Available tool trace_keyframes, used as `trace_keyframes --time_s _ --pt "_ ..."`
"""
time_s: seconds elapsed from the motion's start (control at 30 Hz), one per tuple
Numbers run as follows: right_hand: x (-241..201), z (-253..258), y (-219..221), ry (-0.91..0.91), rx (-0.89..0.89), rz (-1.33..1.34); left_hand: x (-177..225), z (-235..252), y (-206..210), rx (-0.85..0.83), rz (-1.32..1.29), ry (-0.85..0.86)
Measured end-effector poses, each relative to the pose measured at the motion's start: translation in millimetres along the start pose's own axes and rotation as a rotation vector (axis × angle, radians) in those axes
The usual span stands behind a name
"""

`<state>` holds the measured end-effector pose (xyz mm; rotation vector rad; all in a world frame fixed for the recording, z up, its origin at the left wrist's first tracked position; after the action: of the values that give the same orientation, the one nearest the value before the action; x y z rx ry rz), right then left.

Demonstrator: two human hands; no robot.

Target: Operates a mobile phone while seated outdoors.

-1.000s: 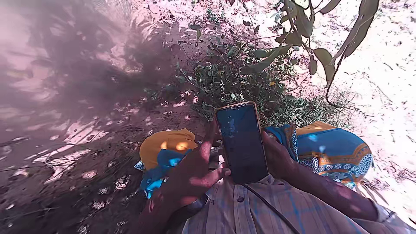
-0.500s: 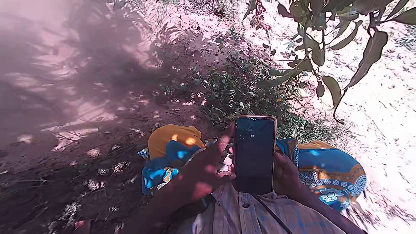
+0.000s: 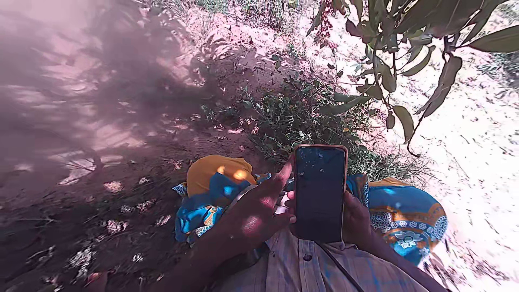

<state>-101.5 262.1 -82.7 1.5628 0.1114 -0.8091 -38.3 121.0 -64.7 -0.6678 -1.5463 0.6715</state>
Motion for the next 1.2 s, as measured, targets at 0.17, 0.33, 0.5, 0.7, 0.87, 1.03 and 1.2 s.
trace_keyframes --time_s 0.17,0.33,0.5,0.7,0.87,1.03,1.2 --pt "-5 -2 -9 -0.087 0.185 -0.124 -1 3 -1 -0.032 0.059 -0.026" --pt "-25 -14 -17 -0.228 0.341 -0.129 4 17 -13 -0.018 0.293 0.158" --pt "-51 -37 -29 -0.242 0.304 -0.079 -15 48 -1 -0.163 0.301 0.305" --pt "-74 -75 -39 -0.326 0.413 -0.138 -7 81 64 -0.587 0.328 -0.019" --pt "-66 -90 -36 0.113 0.654 -0.418 0 94 103 -0.606 0.525 -0.019" --pt "-23 -99 -15 0.781 0.311 -0.805 0 101 64 -0.275 0.326 0.012" --pt "-3 -79 -12 0.989 0.339 -1.103 30 73 10 0.134 0.198 0.045"
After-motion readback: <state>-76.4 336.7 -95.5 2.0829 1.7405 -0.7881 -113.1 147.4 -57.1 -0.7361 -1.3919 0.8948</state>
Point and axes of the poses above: each hand's wrist, its own z-axis towards the middle knuckle, its own y-axis out of the palm, x = y × z, the point moved 9 cm from there along z, towards the middle knuckle, and after that the axes turned 14 degrees about z, right-handed, at the moved point
